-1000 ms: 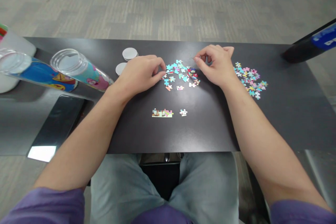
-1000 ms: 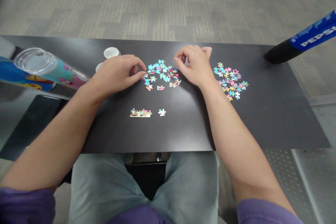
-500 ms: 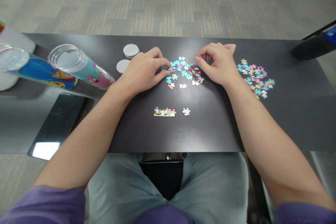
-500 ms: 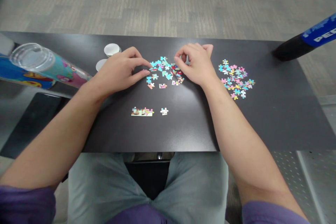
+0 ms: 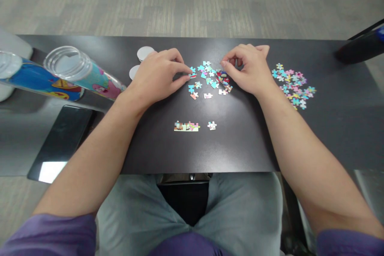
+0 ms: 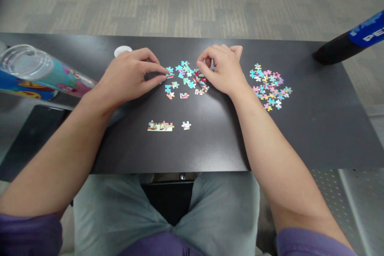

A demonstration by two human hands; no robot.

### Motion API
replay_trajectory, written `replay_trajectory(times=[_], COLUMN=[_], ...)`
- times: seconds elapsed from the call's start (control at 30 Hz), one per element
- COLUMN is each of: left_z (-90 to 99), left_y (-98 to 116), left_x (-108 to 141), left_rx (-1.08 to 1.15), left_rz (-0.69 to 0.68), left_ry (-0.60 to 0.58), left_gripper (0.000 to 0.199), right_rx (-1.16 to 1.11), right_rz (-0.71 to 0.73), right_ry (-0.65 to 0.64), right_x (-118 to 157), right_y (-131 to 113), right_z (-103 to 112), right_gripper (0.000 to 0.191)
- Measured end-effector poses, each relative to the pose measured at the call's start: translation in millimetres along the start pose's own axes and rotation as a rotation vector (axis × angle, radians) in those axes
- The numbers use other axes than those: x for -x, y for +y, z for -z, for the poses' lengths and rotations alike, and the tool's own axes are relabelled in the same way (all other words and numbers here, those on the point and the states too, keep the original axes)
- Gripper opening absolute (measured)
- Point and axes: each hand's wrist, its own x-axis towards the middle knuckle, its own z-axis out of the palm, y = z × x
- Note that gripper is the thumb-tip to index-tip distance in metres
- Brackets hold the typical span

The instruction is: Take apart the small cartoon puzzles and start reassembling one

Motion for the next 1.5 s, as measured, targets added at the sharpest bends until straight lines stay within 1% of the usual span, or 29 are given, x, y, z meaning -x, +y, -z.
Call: replay_trajectory(times=[0.13,0.23,0.37,0.47,0.57,0.77,0.87,0.97,1.03,1.1,1.17,1.23,1.3,1.37,1.5], left_z=[4.0,2.8,-6.4,-15.2,-20.6,-22.3,-21.2,-17.2,-13.8,-11.6,-12.1,-15.2,-19.2,-22.5,-24.2], left_y=[3,13,31,43,50,56,57,57,55,53,49,45,42,40,40], left_x=[0,0,-1,0,1,6,6,6,6,5,2,-1,-4,-6,-6], left_rx=[0.038,0.136,0.182,0.169,0.184,0.176,0.186,0.251,0.305,0.368,0.458,0.578,0.690,0.762,0.808], left_rz=[0.018,-0.025,-0.089,-0.097,-0.083,-0.028,-0.016,-0.008,0.023,0.063,0.090,0.099,0.107,0.118,0.149], left_ry=[0.021,-0.017,-0.077,-0.100,-0.110,-0.116,-0.128,-0.145,-0.119,-0.063,0.010,0.080,0.139,0.167,0.158], left_gripper=[0.030,0.026,0.029,0.028,0.025,0.019,0.016,0.016,0.024,0.029,0.028,0.026,0.029,0.034,0.042], right_rx=[-0.009,-0.013,-0.017,-0.013,-0.015,-0.064,-0.089,-0.120,-0.147,-0.204,-0.292,-0.387,-0.482,-0.561,-0.600], right_rz=[0.012,0.022,0.021,0.012,0.017,0.079,0.089,0.108,0.116,0.127,0.143,0.141,0.128,0.115,0.098], right_ry=[-0.005,-0.021,-0.017,-0.022,-0.029,0.003,-0.006,-0.020,-0.040,-0.064,-0.091,-0.142,-0.167,-0.154,-0.145], right_x=[0,0,0,0,0,-2,-2,-1,0,0,0,0,1,1,3], right_y=[-2,-3,-3,-4,-4,0,-1,-4,-7,-11,-17,-22,-26,-29,-32], right_z=[0,0,-1,-1,0,-2,-1,2,5,9,12,14,15,15,17], right_gripper=[0.034,0.038,0.043,0.045,0.045,0.035,0.038,0.045,0.049,0.058,0.071,0.079,0.079,0.077,0.074])
